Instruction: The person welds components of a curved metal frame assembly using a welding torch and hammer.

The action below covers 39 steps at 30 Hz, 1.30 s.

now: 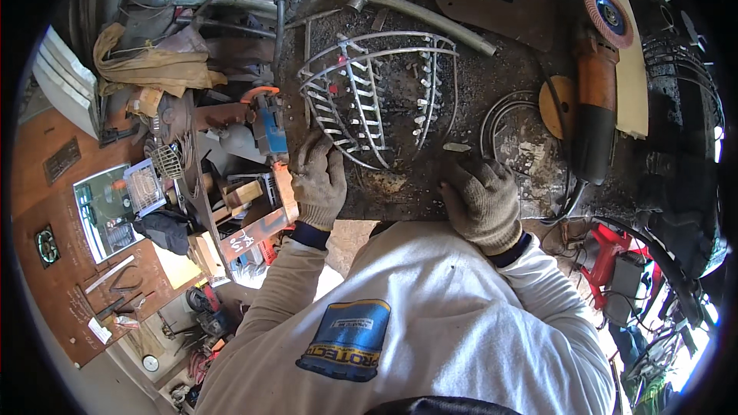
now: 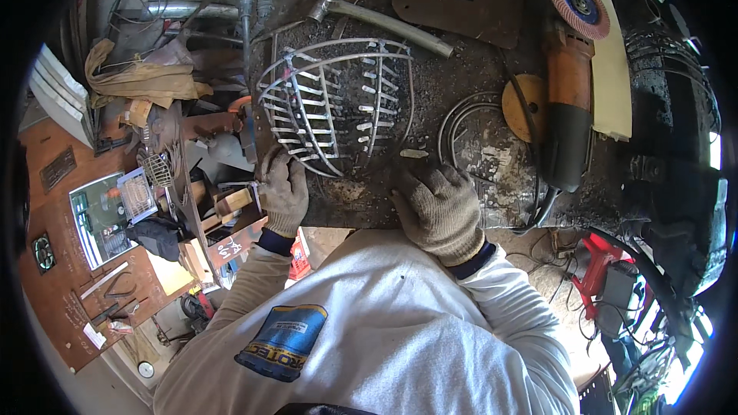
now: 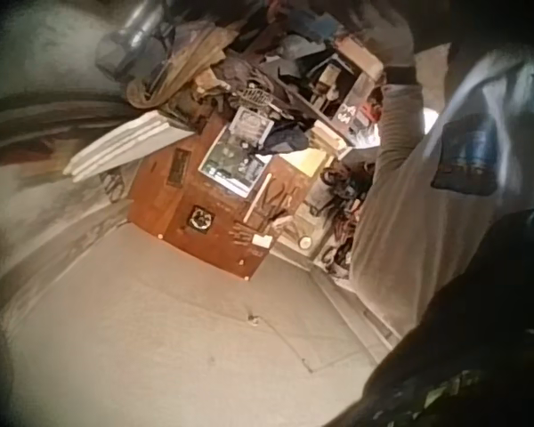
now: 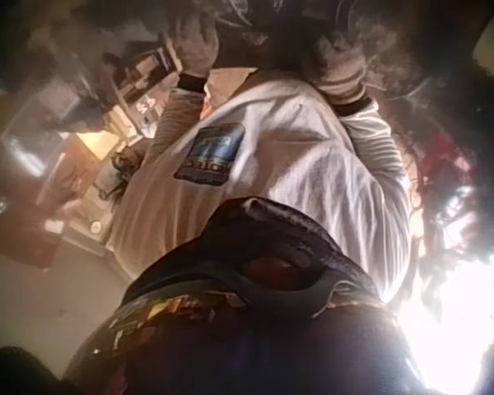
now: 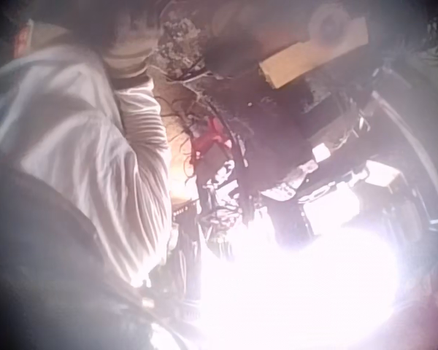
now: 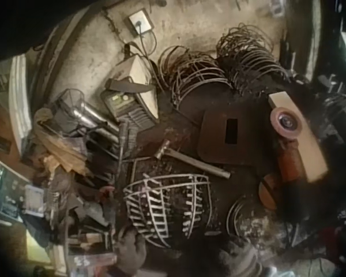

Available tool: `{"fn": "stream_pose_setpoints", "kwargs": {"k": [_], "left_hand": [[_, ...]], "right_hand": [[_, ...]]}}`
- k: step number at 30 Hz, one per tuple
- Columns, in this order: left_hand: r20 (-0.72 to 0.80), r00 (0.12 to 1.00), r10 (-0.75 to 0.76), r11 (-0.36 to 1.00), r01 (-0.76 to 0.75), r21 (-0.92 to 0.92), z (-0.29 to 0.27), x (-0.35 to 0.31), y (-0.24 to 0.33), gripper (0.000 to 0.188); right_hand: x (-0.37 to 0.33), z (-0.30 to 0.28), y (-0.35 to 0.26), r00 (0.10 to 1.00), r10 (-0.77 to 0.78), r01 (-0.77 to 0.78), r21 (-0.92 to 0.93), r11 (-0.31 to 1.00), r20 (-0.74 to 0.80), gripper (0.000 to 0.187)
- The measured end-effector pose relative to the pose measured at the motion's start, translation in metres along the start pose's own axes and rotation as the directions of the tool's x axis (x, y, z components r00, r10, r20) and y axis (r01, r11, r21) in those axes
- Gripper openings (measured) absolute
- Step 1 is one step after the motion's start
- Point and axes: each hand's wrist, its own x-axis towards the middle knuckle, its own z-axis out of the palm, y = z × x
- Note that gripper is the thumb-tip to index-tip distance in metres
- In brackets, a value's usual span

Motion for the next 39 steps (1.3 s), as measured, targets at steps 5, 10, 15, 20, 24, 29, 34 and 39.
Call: {"fn": "stream_pose_setpoints", "kwargs": {"k": [5, 10, 15, 20, 24, 29, 34, 39], "left_hand": [[-0.010, 1.000, 0.020, 0.999, -0.020, -0.044, -0.001, 0.002, 0.000, 0.025], [-0.014, 1.000, -0.018, 0.992, 0.016, -0.122, 0.002, -0.002, -0.004, 0.020], [-0.097, 0.995, 0.011, 0.983, -0.028, -0.183, 0.001, -0.002, -0.005, 0.022], [-0.051, 0.999, -0.008, 0.968, -0.005, -0.249, -0.004, -0.004, -0.003, 0.022], [-0.020, 1.000, -0.019, 0.972, 0.014, -0.234, -0.006, -0.007, -0.008, 0.022], [0.004, 1.000, -0.007, 0.969, 0.008, -0.248, -0.001, -0.011, -0.013, 0.022], [0.013, 1.000, -0.008, 0.955, 0.012, -0.298, -0.007, -0.011, -0.012, 0.025], [0.006, 1.000, 0.029, 0.974, -0.027, -0.225, -0.003, -0.011, -0.013, 0.025]], "right_hand": [[-0.001, 0.004, 0.000, 1.000, 0.008, -0.009, -0.034, 0.999, -0.030, 0.039], [0.000, 0.003, -0.008, 0.998, -0.017, 0.010, -0.122, 0.992, -0.057, 0.038], [0.006, 0.002, -0.015, 0.995, -0.035, 0.018, -0.171, 0.985, -0.097, 0.033], [0.001, 0.009, -0.018, 0.993, 0.013, -0.040, -0.247, 0.968, -0.113, 0.030], [0.000, 0.016, -0.015, 0.987, 0.007, -0.053, -0.285, 0.957, -0.161, 0.029], [0.000, 0.016, -0.018, 0.987, 0.013, -0.073, -0.377, 0.923, -0.160, 0.025], [0.002, 0.017, -0.020, 0.982, 0.034, -0.112, -0.424, 0.899, -0.188, 0.027], [0.012, 0.007, -0.011, 0.972, 0.063, -0.141, -0.347, 0.927, -0.226, 0.027]]}}
